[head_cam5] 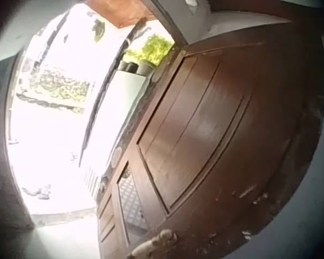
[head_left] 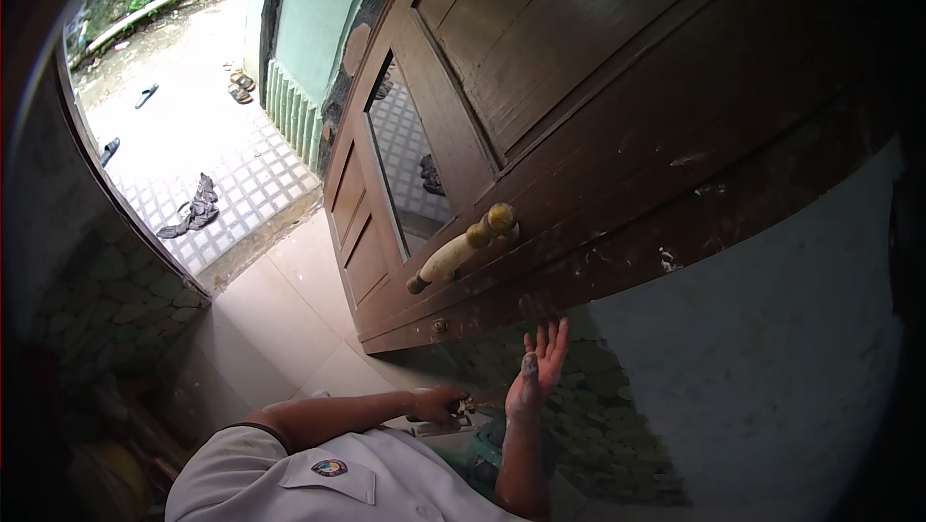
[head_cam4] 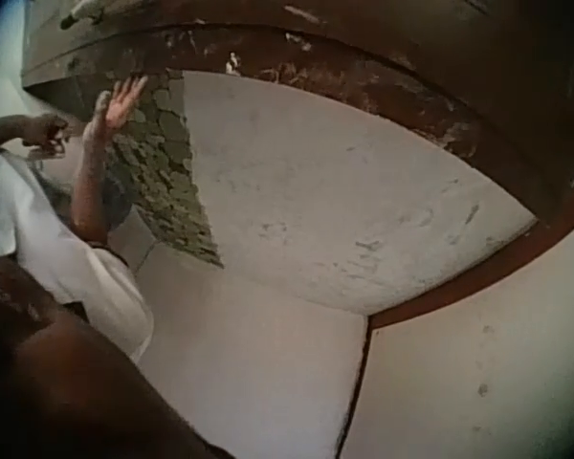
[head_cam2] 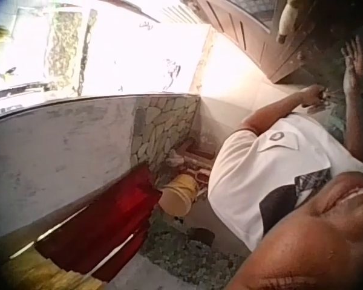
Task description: Applying white putty to a wall and preparing the surface using a scraper and other tools.
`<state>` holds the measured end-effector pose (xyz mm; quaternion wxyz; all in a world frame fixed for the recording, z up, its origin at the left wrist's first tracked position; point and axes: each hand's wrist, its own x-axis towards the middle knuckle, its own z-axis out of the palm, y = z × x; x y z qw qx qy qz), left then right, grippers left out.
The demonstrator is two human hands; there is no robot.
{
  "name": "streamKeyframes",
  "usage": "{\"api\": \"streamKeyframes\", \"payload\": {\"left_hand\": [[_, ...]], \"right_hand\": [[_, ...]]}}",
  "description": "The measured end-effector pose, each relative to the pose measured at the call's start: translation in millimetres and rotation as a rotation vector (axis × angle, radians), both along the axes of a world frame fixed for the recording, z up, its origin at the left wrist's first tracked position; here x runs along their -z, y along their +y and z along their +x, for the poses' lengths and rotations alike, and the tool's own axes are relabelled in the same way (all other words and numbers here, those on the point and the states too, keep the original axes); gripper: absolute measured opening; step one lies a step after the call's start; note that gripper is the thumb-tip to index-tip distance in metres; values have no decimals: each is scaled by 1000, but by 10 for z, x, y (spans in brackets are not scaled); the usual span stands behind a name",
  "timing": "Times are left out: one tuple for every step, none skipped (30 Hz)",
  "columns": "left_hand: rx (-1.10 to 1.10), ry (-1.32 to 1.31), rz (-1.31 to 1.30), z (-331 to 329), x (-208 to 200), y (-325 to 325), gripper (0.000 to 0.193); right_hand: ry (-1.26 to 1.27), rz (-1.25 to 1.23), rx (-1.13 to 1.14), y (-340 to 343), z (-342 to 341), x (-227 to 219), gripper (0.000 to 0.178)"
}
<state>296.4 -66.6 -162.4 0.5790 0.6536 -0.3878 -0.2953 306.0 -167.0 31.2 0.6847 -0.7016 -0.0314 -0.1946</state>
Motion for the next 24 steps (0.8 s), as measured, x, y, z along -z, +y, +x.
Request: {"api": "streamKeyframes", "payload": {"left_hand": [[15,3,11,-22,-42,2,50],[77,29,6,-28,-61,14,48],[143,55,4,-30,-78,31,46],[186,50,27,-19,-96,60,46],[170,133,12,9,-123,68,44],[146,216,2,20,-136,65,42],[114,299,-15,37,-79,21,38],[178,291,26,72,-112,-5,38],[115,367,-6,155,-204,-18,37],[54,437,-31,251,-342,-37,36],[101,423,19,323,-539,-42,36],[72,469,-58,382,-812,-52,36],[35,514,-138,438,-1003,-101,36],[65,496,-95,493,-1111,-187,36],[-11,376,-15,537,-1194,-285,36],[-88,252,58,565,-1242,-384,36],[-69,232,95,584,-1262,-495,36],[-81,147,-13,582,-1271,-624,37],[-99,68,-124,585,-1275,-712,37],[-87,58,-86,608,-1304,-796,37],[-121,33,-44,617,-1368,-878,36],[-156,11,-6,634,-1396,-933,35],[-150,13,30,682,-1376,-962,35],[-146,73,-27,742,-1347,-1037,35]], "right_hand": [[-17,-38,14,-39,3,-4,96],[-39,-68,49,-60,-6,4,95],[-27,-66,45,-51,1,-6,92],[-32,-45,90,-52,20,40,92],[-30,-35,22,-98,32,122,88],[-31,-24,-51,-134,33,173,85],[-44,2,14,-122,13,126,85],[-58,-170,-13,-99,-22,32,83],[-60,-337,-43,-96,-103,-13,82],[-61,-305,30,-128,-238,-26,82],[-58,-454,142,-165,-358,-5,82],[-46,-600,255,-193,-466,37,82],[11,-681,444,-239,-608,116,77],[11,-644,486,-298,-724,170,77],[154,-564,514,-359,-820,222,75],[294,-478,528,-413,-888,277,74],[292,-437,549,-473,-910,359,74],[327,-332,524,-539,-922,467,73],[362,-231,486,-564,-926,556,74],[364,-190,493,-612,-899,596,74],[296,-74,487,-693,-845,598,76],[230,35,482,-755,-796,594,79],[191,83,489,-790,-738,601,78],[204,108,490,-856,-692,619,78]]}}
